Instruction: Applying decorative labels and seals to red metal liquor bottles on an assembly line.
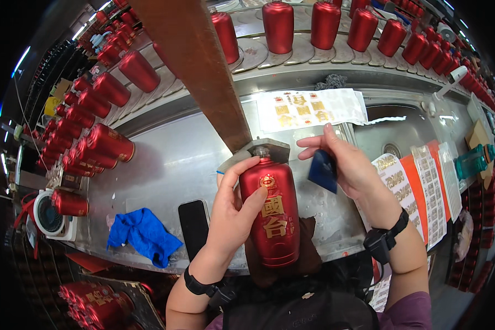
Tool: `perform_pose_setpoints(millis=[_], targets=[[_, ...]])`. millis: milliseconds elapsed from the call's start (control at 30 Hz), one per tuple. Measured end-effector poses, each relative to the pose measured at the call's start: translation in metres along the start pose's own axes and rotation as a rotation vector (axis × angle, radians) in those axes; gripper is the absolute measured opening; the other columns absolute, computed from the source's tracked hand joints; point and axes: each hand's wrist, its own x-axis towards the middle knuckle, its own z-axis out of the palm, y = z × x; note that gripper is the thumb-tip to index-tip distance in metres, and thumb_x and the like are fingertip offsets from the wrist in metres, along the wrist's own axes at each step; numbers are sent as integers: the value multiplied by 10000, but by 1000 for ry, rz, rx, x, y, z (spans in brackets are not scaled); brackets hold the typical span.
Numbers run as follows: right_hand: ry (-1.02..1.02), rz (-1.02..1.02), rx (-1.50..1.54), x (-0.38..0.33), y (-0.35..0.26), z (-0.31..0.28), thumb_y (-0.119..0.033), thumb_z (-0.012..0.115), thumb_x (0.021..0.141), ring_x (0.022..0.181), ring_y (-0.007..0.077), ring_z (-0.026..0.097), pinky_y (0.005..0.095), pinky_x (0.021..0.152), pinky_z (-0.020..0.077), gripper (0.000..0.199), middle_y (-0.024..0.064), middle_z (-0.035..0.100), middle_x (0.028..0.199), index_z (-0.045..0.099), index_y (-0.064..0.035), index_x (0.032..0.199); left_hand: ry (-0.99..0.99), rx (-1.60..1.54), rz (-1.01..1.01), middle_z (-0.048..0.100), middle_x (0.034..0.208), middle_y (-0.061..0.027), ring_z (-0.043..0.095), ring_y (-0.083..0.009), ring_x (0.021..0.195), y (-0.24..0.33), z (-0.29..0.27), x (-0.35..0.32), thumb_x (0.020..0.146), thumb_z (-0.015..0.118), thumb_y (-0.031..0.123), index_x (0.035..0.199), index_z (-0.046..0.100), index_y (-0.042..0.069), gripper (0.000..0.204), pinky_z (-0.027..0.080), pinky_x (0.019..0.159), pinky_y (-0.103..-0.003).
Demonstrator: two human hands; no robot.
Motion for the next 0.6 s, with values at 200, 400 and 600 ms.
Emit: perform_pose_setpoints(millis=[200,400,600], targets=[[0,-162,-216,-27,-9,22,-21,665,915,949,67,605,225,865,491,368,2,653,1046,613,-40,1278,-46,0,72,558,1313,-114,547,-177,1223,3,-1,0,947,615,10,1362,487,0,434,432,1055,-321],[-48,-276,-383,-38,-6,25,-70,699,910,960,69,601,237,853,495,338,7,660,1038,632,-59,1241,-58,14,86,558,1323,-117,550,-174,1219,1,0,2,950,618,11,1364,487,2,434,436,1044,-319],[-98,-279,-386,-37,-6,26,-63,706,901,963,75,610,244,862,499,322,17,673,1052,648,-51,1217,-49,-4,73,554,1337,-122,549,-181,1225,0,0,2,949,616,3,1368,484,3,440,434,1048,-321]])
